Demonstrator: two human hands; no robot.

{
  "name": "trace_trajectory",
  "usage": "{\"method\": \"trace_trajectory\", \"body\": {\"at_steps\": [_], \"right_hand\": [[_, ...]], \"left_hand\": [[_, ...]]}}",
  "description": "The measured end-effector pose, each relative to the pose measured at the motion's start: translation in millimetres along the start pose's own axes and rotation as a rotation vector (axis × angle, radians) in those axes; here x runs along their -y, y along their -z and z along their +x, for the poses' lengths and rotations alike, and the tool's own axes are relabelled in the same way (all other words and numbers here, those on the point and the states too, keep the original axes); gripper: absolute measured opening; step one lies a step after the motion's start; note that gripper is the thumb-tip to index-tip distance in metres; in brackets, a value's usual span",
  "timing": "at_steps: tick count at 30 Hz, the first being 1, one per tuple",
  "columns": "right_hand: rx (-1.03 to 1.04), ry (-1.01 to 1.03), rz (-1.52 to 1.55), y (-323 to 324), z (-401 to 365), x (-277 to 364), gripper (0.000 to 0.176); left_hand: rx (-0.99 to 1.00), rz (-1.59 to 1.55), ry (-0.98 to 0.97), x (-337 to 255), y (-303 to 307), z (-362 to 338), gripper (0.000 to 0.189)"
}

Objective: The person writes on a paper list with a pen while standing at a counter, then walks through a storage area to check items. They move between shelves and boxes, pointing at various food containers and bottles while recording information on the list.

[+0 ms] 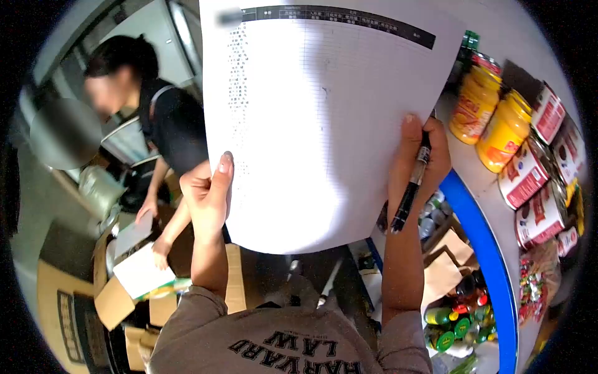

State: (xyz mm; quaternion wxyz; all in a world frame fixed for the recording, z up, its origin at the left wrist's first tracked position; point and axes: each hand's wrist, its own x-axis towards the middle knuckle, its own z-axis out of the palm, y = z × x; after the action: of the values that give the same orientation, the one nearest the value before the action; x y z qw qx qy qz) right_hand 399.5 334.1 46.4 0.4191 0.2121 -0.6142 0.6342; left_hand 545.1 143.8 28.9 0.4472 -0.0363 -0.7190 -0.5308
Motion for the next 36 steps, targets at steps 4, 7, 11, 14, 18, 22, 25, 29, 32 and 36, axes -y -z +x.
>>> {"method": "trace_trajectory", "body": {"at_steps": [4,7,11,14,18,22,25,29,32,36], "right_hand": [[0.034,-0.007,0.076,-8,-26,14,0.026],[0.126,-0.14,0.203,-14,-46,27,0.037],[0.193,-0.241,0.339,-14,-59,42,0.038],[0.225,-0.285,0.423,-15,-70,56,0.036],[0.255,-0.275,0.453,-13,-86,79,0.029],[0.287,-0.361,0.464,-7,-101,82,0.028],[0.282,-0.354,0.462,3,-111,92,0.029],[0.258,-0.358,0.402,21,-105,103,0.029],[0.248,-0.357,0.436,32,-106,102,0.03],[0.23,-0.309,0.441,44,-108,105,0.028]], "left_hand": [[-0.109,-0.01,0.098,-45,19,-34,0.028],[-0.129,0.113,0.106,-66,43,-55,0.032],[-0.212,0.135,0.141,-90,47,-81,0.028],[-0.245,0.162,0.14,-104,54,-96,0.029],[-0.244,0.236,0.121,-119,69,-117,0.029],[-0.272,0.275,0.189,-133,68,-136,0.031],[-0.217,0.422,0.159,-150,81,-150,0.03],[-0.437,0.367,0.007,-149,76,-158,0.02],[-0.581,0.332,-0.357,-164,76,-166,0.011],[-0.148,-0.089,-0.593,-202,68,-198,0.008]]}}
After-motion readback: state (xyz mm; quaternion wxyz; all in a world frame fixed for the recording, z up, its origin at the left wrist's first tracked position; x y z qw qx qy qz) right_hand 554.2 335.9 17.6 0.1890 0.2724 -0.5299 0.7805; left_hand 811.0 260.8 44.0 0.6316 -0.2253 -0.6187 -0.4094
